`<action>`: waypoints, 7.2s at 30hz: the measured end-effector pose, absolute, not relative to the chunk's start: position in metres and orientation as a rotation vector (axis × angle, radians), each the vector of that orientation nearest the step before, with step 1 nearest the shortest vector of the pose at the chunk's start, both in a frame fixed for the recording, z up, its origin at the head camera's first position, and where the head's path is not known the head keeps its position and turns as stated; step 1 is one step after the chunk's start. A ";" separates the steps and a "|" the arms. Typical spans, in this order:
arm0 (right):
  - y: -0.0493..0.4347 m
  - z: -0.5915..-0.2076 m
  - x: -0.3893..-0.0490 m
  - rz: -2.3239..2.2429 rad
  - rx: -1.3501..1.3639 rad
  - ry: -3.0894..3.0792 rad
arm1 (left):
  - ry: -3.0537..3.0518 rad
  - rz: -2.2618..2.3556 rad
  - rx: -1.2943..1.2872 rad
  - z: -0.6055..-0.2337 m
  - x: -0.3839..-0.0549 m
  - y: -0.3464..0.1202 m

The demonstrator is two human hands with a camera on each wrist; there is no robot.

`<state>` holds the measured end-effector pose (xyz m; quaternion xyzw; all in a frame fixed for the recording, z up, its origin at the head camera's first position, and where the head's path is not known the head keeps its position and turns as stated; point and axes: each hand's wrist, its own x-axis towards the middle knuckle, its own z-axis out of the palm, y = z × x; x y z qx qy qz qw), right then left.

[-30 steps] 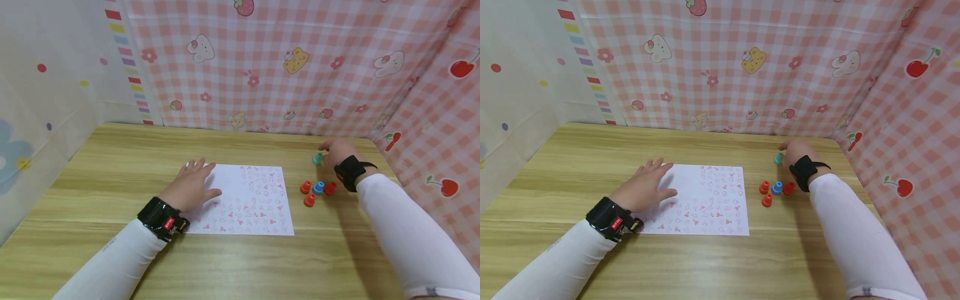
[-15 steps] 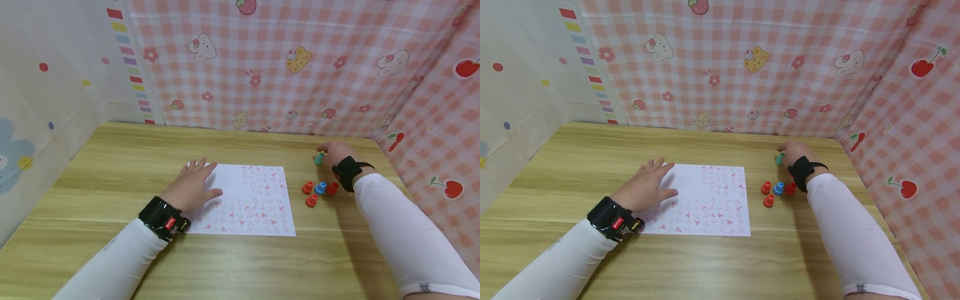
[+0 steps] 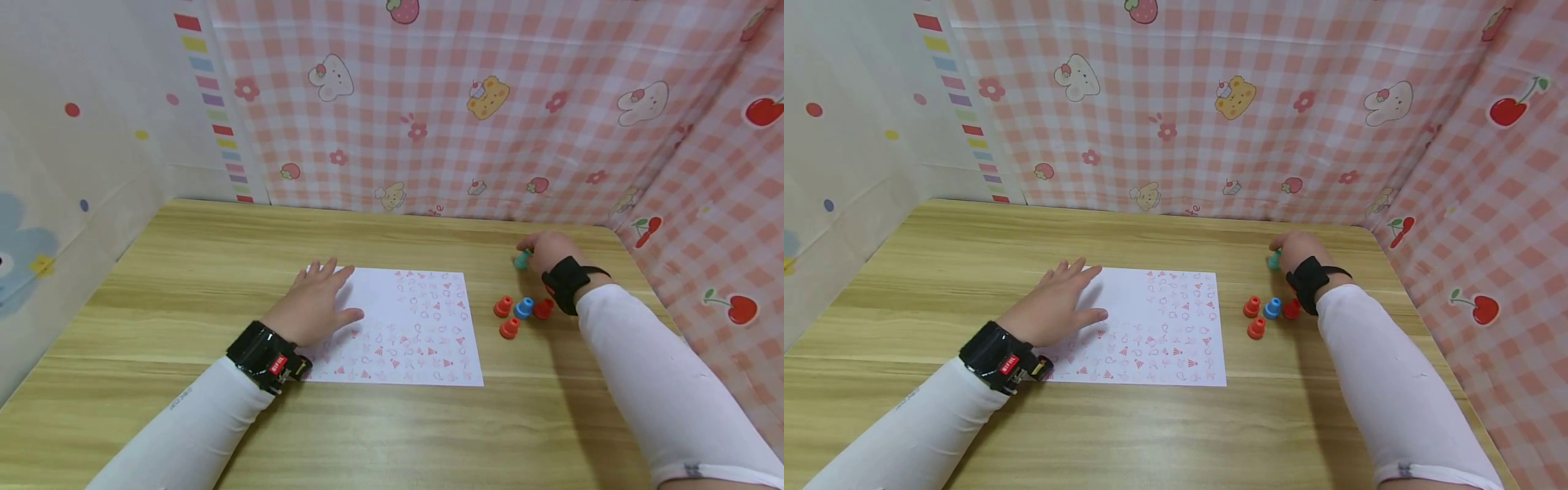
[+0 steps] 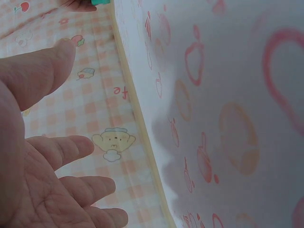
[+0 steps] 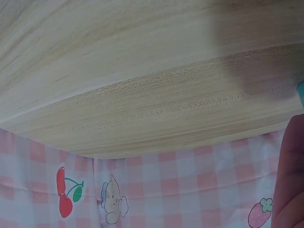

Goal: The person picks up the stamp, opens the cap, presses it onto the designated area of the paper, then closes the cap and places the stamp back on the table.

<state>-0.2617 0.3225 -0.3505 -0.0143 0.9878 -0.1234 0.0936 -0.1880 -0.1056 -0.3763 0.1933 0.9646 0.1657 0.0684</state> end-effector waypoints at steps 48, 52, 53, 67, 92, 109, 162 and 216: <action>0.277 -0.321 -0.211 -0.936 -0.069 3.009 | 2.899 0.573 0.613 -0.373 -0.183 -0.102; 0.267 -0.321 -0.205 -1.003 -0.087 2.977 | 2.906 0.591 0.629 -0.374 -0.182 -0.102; 0.264 -0.321 -0.203 -1.026 -0.093 2.968 | 2.909 0.598 0.633 -0.374 -0.182 -0.102; 0.224 -0.329 -0.183 -1.376 -0.148 2.784 | 2.891 0.722 0.696 -0.373 -0.179 -0.095; 0.161 -0.351 -0.159 -1.690 -0.303 2.443 | 2.788 1.092 0.869 -0.371 -0.162 -0.073; 0.148 -0.357 -0.153 -1.714 -0.279 2.382 | 2.673 1.395 0.809 -0.376 -0.157 -0.068; 0.157 -0.353 -0.163 -1.645 -0.199 2.395 | 2.832 1.305 0.682 -0.368 -0.169 -0.082; 0.127 -0.366 -0.202 -0.629 -0.499 2.807 | 2.932 1.208 0.597 -0.361 -0.177 -0.094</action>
